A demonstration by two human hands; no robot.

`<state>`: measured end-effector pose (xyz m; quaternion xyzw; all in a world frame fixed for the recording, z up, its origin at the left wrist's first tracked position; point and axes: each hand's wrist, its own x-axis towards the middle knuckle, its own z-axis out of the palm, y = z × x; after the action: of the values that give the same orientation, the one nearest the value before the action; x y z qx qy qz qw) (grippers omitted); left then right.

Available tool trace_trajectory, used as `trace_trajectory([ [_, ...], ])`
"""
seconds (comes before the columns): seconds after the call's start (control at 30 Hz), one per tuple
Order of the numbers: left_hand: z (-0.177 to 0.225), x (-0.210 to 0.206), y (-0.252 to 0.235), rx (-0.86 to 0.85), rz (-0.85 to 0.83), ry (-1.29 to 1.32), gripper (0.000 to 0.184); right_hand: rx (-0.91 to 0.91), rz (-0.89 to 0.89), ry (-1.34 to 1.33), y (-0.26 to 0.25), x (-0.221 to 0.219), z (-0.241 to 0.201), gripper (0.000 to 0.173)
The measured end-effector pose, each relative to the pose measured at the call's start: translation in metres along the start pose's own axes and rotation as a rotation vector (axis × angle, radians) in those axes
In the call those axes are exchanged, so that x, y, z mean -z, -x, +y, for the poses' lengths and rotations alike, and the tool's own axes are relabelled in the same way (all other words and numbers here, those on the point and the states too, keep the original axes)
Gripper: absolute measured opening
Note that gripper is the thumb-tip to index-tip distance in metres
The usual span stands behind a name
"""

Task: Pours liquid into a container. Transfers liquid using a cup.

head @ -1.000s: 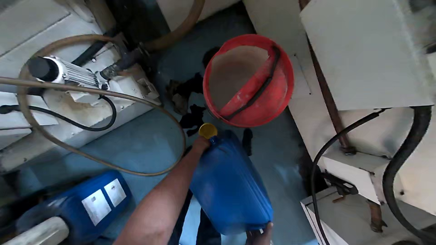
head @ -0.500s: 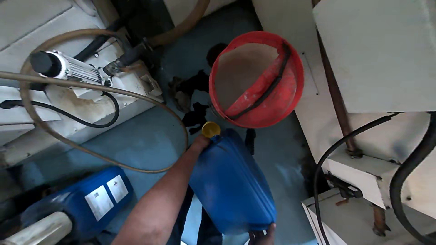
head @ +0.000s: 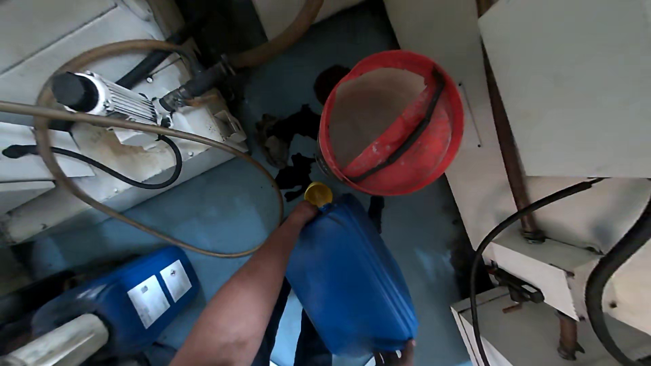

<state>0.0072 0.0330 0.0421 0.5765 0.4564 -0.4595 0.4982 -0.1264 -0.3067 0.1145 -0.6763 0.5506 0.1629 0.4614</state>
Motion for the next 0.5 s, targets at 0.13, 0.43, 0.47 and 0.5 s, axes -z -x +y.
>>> trace_trajectory([
  [0.13,-0.012,-0.007,-0.027,0.010,0.021,-0.033,0.042,-0.008,0.011,0.001,0.001,0.000,0.000,0.066],
  [0.43,-0.025,-0.008,-0.049,-0.004,0.021,-0.036,0.042,0.016,0.009,-0.023,0.010,-0.001,0.000,0.063],
  [0.47,-0.025,-0.008,-0.050,0.001,0.021,-0.037,0.042,0.015,0.015,-0.029,0.011,-0.001,0.000,0.063],
  [0.5,-0.025,-0.008,-0.050,0.006,0.022,-0.041,0.042,0.012,0.017,-0.034,0.011,-0.001,0.000,0.062],
])
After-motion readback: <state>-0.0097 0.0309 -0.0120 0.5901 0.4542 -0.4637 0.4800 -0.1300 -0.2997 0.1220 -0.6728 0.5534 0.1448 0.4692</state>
